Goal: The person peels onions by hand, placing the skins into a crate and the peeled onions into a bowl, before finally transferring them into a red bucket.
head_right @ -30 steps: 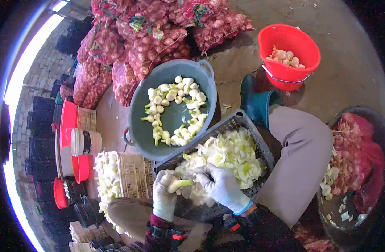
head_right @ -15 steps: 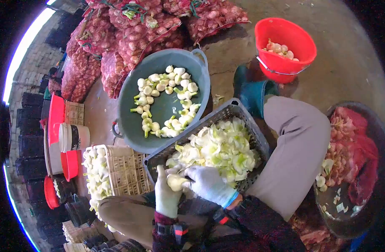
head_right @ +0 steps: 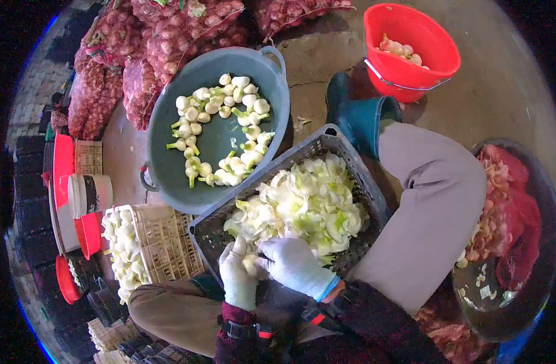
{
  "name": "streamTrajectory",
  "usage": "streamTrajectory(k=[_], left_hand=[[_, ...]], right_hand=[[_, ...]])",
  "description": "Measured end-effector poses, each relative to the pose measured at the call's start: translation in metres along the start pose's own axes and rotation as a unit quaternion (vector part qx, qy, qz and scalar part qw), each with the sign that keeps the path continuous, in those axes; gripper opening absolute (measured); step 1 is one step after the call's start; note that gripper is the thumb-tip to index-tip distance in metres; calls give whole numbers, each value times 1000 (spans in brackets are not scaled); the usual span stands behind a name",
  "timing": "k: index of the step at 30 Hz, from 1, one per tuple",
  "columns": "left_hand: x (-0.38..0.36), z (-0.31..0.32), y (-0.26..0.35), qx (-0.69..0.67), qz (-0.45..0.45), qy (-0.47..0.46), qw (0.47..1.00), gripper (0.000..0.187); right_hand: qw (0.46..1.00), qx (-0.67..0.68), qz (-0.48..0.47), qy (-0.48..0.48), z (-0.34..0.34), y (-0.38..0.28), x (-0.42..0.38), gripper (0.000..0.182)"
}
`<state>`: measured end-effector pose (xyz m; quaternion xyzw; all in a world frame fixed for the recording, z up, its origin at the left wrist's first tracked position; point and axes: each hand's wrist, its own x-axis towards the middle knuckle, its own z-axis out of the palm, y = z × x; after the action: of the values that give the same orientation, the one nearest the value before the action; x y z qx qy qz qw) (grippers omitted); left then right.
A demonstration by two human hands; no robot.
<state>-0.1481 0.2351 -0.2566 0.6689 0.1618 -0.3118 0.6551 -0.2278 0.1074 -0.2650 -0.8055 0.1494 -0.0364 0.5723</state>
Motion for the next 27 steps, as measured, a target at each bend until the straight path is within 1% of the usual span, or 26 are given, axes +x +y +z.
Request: streamTrajectory(k=[1,2,3,4,5,6,7,8,9,10,11,12,13,14,15,17,18,19,21,22,23,25,26,27], left_hand=[[0,-1,1,2,0,-1,1000,34],[0,0,4,-7,-33,-1,999,38],[1,3,7,-17,-65,-3,998,43],[-3,12,10,-101,-64,-12,993,52],[-7,6,9,-82,7,-88,993,54],[-15,11,25,-64,-35,-129,989,53],[-23,17,40,-45,-75,-169,982,55],[-25,15,36,-46,-74,-171,981,55],[-30,10,30,28,3,-154,988,56],[-33,7,25,102,79,-134,983,60],[-32,5,24,101,80,-132,983,60],[-32,6,27,3,55,-167,984,61],[-33,6,30,-94,30,-200,975,62],[-33,6,29,-125,20,-178,976,59],[-29,3,25,-124,23,-178,976,59],[-16,-8,12,-113,40,-175,977,66],[-14,-16,5,-134,12,-157,978,69],[-19,-11,10,-136,14,-159,978,69],[-32,0,23,-198,-5,-132,971,67],[-31,1,24,-211,-10,-121,970,62],[-31,2,25,-214,-4,-127,968,62],[-32,4,26,-134,77,-158,975,53],[-33,5,24,-137,79,-156,975,53],[-34,6,23,-111,91,-128,981,49]], right_hand=[[999,-38,-9,0,1,-1,1,24],[999,-38,-11,4,1,-1,2,24],[999,-35,19,9,0,-1,4,24],[998,-33,49,13,-1,1,5,24],[998,-36,48,17,-1,6,5,24],[987,78,144,-4,0,14,6,25],[953,190,235,-26,-4,12,10,26],[938,257,232,-7,-9,6,8,28],[939,255,232,-9,-11,4,8,28],[893,347,284,-24,-12,4,9,26],[836,434,333,-36,-14,3,10,25],[836,434,333,-38,-15,-1,11,25],[865,404,296,-32,-16,-8,10,24],[892,372,257,-25,-17,-11,10,22],[892,373,253,-26,-13,-10,9,22],[937,304,163,50,1,2,5,25],[934,298,183,76,2,15,8,23],[886,332,312,86,-29,-8,16,23],[863,436,234,108,-40,10,18,26],[976,44,37,211,-42,10,12,34],[975,40,31,215,-40,8,7,34],[990,56,-21,125,-42,-6,1,40],[995,89,-3,39,-49,-17,-4,50],[990,94,-77,74,-26,-9,-6,47]])
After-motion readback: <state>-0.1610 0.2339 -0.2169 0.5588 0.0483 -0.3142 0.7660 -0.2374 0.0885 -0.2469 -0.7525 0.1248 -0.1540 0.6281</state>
